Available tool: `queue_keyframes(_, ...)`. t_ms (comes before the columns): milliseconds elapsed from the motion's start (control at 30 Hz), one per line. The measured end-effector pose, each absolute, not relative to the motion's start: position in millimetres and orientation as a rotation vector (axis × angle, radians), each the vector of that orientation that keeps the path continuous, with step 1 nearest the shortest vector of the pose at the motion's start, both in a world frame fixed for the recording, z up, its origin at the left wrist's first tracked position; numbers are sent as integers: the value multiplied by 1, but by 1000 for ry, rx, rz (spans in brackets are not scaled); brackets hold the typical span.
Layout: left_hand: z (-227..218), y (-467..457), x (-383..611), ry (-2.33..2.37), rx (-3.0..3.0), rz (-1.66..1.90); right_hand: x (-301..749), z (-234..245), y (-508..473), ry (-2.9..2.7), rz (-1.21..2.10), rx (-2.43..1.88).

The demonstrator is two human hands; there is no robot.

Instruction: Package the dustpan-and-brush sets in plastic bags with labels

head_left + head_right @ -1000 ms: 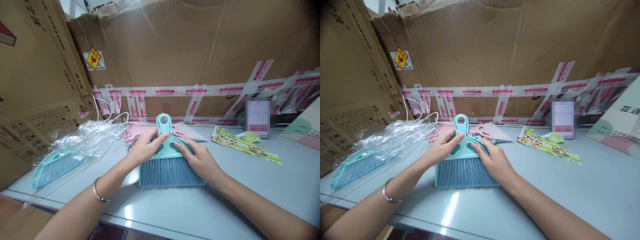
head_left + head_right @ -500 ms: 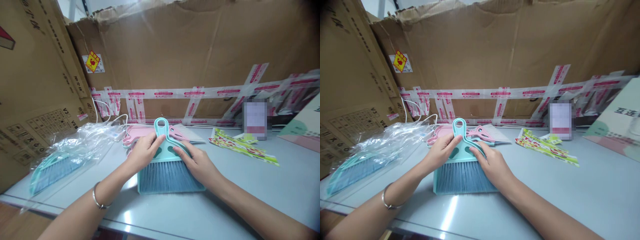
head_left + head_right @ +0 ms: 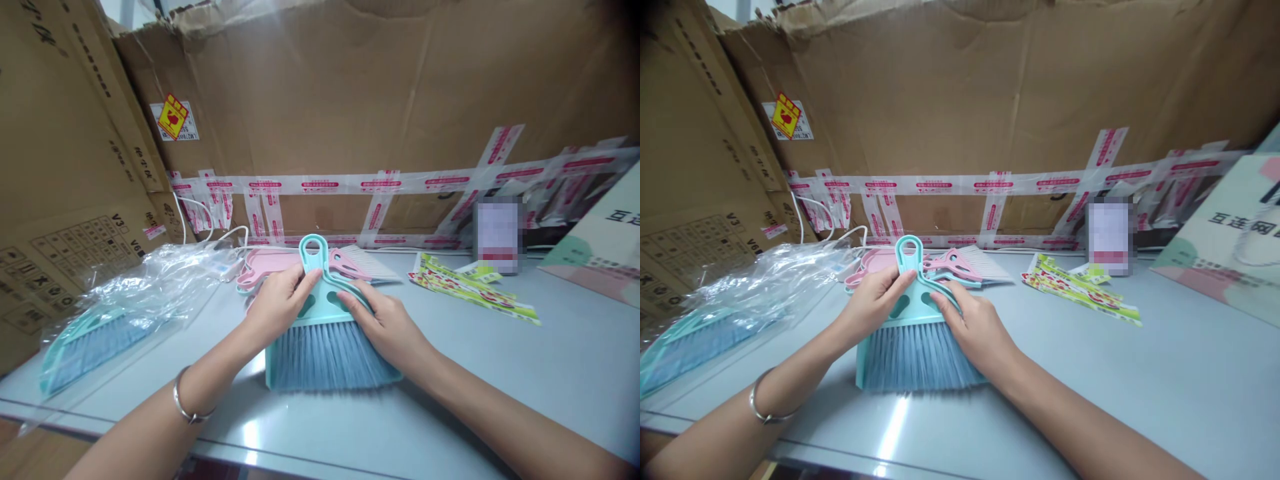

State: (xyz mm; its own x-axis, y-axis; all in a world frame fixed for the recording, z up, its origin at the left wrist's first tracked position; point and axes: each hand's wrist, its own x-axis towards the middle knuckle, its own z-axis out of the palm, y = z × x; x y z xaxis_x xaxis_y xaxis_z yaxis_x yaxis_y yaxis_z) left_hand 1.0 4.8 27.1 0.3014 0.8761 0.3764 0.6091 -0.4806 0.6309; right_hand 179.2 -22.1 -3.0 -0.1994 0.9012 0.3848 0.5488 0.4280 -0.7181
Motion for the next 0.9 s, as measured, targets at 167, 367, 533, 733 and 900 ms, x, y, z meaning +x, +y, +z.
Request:
queue_keyframes(167,25,7,2,1301,2166,1042,181,-2,-22,-1856,549,-1231)
queue_keyframes(367,27,7,4,1072,1989,940,186,-4,-17,-1819,594,-1273)
queue_keyframes(533,22,10,3,1061,1946,861,192,-8,-5,-1802,692,-1281)
queue_keyframes(733,19,12,3,1076,1947,876,193,-9,-5,-1803,748,-1238)
queue_keyframes(900,23,9,5,1108,1936,874,192,-1,-5,-1829,718,-1243)
